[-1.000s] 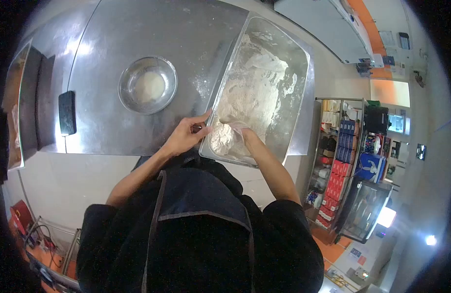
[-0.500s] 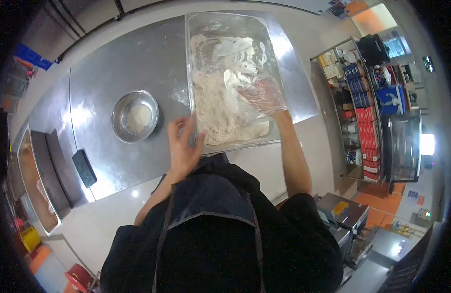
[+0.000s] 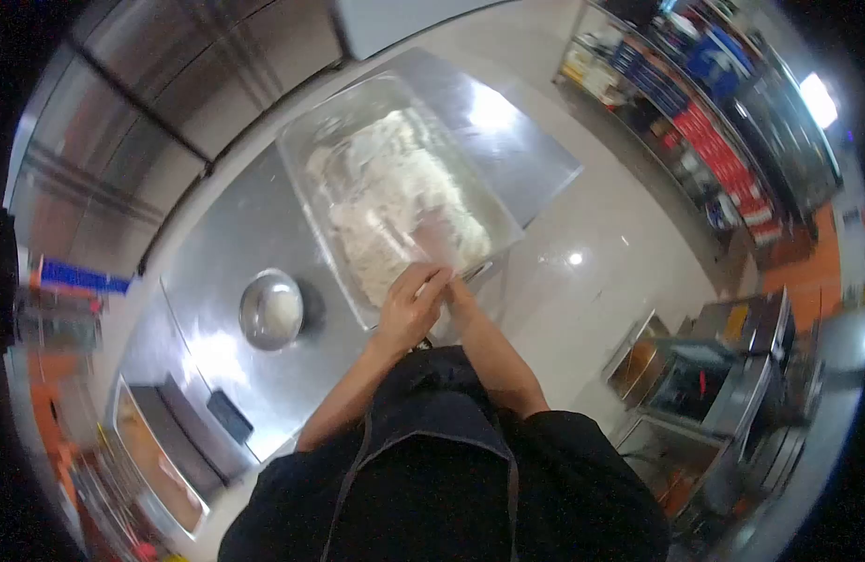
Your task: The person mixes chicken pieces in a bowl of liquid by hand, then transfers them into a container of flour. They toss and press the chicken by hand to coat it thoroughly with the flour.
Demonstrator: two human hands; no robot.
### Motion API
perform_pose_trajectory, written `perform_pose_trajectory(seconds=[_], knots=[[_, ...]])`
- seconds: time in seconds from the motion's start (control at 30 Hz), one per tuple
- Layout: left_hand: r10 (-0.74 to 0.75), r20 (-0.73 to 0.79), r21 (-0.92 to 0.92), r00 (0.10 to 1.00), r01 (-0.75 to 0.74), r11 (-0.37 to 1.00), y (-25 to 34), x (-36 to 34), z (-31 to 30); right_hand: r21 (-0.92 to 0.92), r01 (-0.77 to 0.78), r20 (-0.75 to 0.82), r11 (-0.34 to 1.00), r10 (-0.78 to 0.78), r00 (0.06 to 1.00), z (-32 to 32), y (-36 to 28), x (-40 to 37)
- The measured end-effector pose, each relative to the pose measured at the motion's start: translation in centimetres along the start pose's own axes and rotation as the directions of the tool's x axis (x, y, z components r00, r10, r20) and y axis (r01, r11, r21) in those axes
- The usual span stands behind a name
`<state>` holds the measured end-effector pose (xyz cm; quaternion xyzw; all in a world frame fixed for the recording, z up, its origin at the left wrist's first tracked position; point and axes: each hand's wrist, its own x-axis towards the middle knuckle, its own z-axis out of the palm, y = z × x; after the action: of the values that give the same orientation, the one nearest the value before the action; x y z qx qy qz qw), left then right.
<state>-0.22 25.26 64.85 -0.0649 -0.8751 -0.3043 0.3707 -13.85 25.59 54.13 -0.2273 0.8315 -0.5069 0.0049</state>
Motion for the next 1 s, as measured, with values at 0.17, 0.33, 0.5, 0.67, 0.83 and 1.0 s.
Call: perform_pose_trajectory(seconds=[0.17, 0.33, 0.5, 0.67, 0.83, 1.0], knots=[[-0.165, 0.058, -0.075, 0.985, 0.169, 0.983, 0.5, -2.1, 0.2, -0.020, 0.141, 0.099, 0.990, -0.139, 0.985, 4.3, 1.0, -0.3], [-0.245, 0.075, 0.082, 0.967, 0.239, 0.968, 2.3, -0.1, -2.7, -0.115, 0.298, 0.309, 0.948, -0.251, 0.918, 5.0, 0.4, 1.2], [-0.214, -0.089, -0.201, 0.973, 0.193, 0.960, -8.4, 3.7, -10.5, 0.071, 0.248, 0.234, 0.966, -0.258, 0.937, -3.2, -2.4, -0.1], [-0.264, -0.171, 0.562, 0.949, 0.315, 0.765, -33.7, 16.7, -13.3, -0.962, 0.140, 0.093, 0.235, -0.200, 0.975, -11.1, -1.2, -7.7], [-0.412, 0.152, 0.727, 0.898, 0.181, 0.663, -50.2, 22.5, -9.5, -0.403, -0.189, -0.318, 0.895, 0.057, 0.946, -12.0, -2.1, -12.5], [-0.513, 0.396, 0.256, 0.762, 0.444, 0.858, -55.3, 20.3, -7.6, 0.138, -0.414, -0.085, 0.900, 0.427, 0.900, -5.2, -2.2, -13.9]])
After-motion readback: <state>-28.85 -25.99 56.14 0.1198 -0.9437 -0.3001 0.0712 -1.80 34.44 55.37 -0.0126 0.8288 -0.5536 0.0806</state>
